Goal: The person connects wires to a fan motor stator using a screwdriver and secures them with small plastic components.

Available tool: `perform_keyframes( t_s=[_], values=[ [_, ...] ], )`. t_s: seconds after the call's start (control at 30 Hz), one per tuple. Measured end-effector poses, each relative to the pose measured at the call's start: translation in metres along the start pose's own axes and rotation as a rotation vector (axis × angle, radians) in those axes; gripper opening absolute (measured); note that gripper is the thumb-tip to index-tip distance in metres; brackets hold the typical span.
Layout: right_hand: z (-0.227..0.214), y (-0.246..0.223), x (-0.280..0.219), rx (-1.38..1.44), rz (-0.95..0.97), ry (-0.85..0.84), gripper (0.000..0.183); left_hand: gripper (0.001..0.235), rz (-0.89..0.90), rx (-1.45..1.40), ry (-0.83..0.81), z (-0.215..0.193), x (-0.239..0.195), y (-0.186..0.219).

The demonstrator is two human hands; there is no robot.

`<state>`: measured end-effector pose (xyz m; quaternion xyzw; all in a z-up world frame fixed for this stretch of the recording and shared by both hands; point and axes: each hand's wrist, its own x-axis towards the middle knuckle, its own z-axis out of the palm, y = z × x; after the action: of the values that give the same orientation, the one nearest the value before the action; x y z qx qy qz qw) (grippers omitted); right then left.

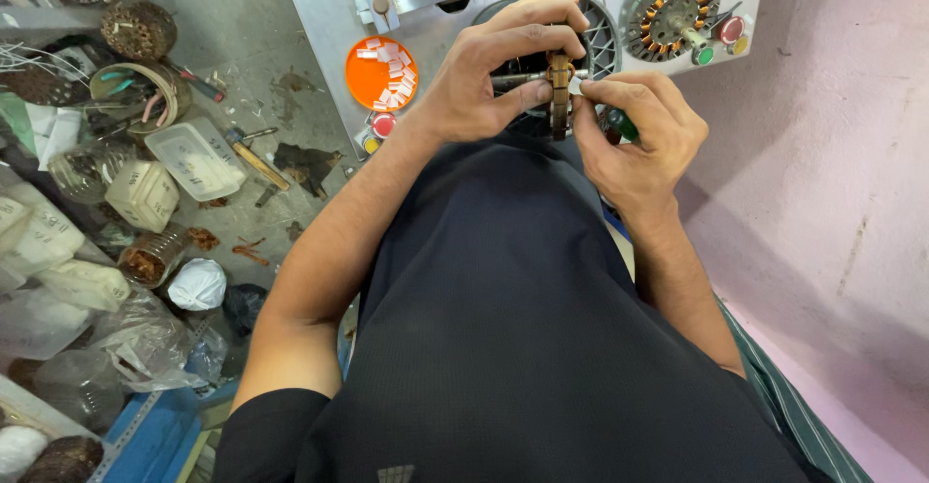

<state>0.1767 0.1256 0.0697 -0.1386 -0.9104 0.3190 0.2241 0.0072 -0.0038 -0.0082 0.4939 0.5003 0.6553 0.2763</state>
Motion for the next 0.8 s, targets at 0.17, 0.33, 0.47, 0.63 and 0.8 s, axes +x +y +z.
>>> perform_keyframes(
  t_s=[0.17,0.33,0.47,0.63,0.8],
  values=[
    [-0.001,0.0,0.002,-0.008,-0.007,-0.011,0.019,0.034,0.001,-0.017,0.006,-0.001,0.001,0.0],
    [-0.001,-0.001,0.005,-0.015,-0.018,-0.029,0.019,0.035,0.007,-0.043,0.005,-0.002,0.0,-0.003],
    [-0.002,0.001,0.01,-0.072,-0.094,-0.062,0.018,0.033,0.02,-0.043,-0.004,-0.004,0.0,-0.006],
    [-0.005,-0.005,0.013,-0.144,-0.078,-0.13,0.019,0.027,0.004,-0.08,0.004,-0.004,0.0,-0.007],
    [-0.011,0.004,0.026,-0.072,0.04,-0.256,0.014,0.03,-0.031,-0.114,-0.012,-0.005,0.0,-0.009]
  ],
)
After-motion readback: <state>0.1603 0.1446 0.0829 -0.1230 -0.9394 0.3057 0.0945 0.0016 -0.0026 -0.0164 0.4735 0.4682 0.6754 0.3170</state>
